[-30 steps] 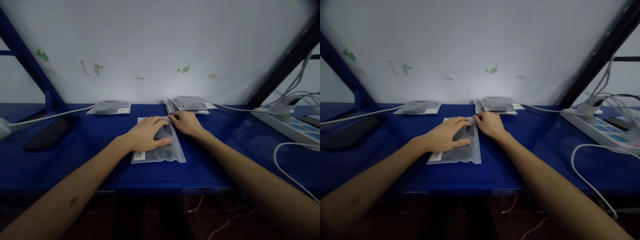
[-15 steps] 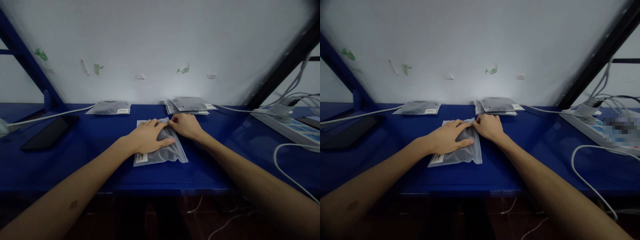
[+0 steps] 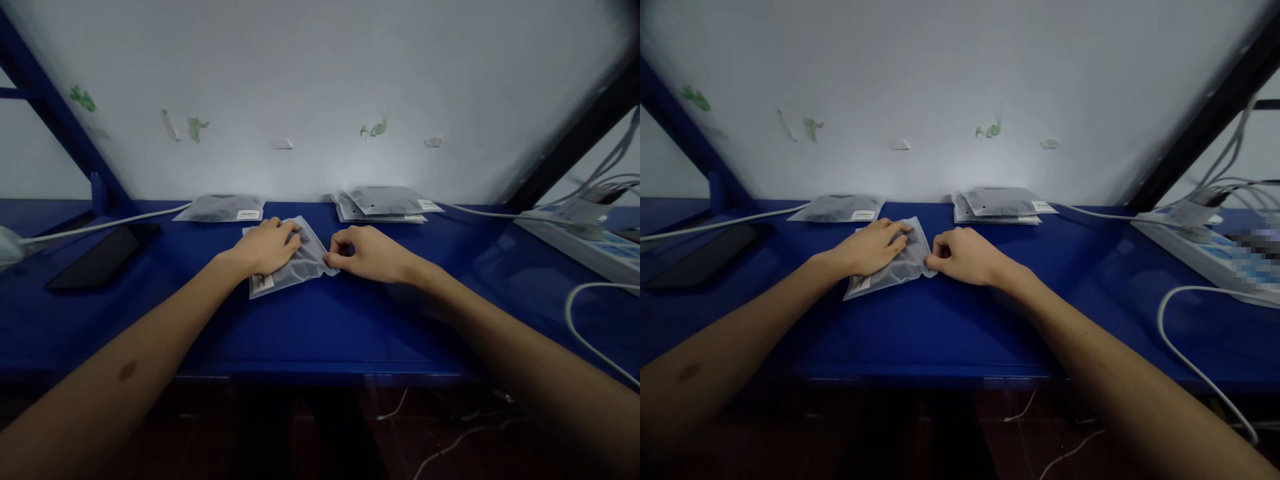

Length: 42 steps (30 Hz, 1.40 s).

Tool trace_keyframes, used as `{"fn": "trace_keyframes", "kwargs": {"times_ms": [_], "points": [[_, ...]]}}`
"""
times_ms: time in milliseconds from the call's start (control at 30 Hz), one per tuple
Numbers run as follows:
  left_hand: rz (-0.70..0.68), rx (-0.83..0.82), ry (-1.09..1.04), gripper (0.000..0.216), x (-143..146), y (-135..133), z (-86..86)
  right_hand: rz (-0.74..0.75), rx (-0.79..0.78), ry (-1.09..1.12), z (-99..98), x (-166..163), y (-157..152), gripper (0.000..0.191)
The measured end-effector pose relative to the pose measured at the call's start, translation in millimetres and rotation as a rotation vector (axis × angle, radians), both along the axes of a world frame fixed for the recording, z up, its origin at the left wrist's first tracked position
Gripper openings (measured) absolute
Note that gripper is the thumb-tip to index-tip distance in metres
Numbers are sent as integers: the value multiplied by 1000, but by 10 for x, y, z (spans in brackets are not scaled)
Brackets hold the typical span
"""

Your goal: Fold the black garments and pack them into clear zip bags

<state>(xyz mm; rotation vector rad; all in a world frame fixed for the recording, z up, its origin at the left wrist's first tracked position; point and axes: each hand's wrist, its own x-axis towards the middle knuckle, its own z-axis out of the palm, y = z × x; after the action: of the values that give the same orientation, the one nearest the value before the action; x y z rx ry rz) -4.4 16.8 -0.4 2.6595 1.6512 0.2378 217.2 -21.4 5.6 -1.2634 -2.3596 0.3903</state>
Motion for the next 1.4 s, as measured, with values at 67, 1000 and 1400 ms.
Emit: {"fn": "trace_keyframes", "kwargs": {"times_ms": [67,1000,1400], "points": [[14,10,-23,53,-52,33,-19,51,11,-3,29,-1,-47,17],[-127,-146,-132,66,76,-216,63,-160,207,-171,-208,278,322,22],[-170,-144,-127,67,89,-194,1,-58,229,34,-187,193,277,11]]}}
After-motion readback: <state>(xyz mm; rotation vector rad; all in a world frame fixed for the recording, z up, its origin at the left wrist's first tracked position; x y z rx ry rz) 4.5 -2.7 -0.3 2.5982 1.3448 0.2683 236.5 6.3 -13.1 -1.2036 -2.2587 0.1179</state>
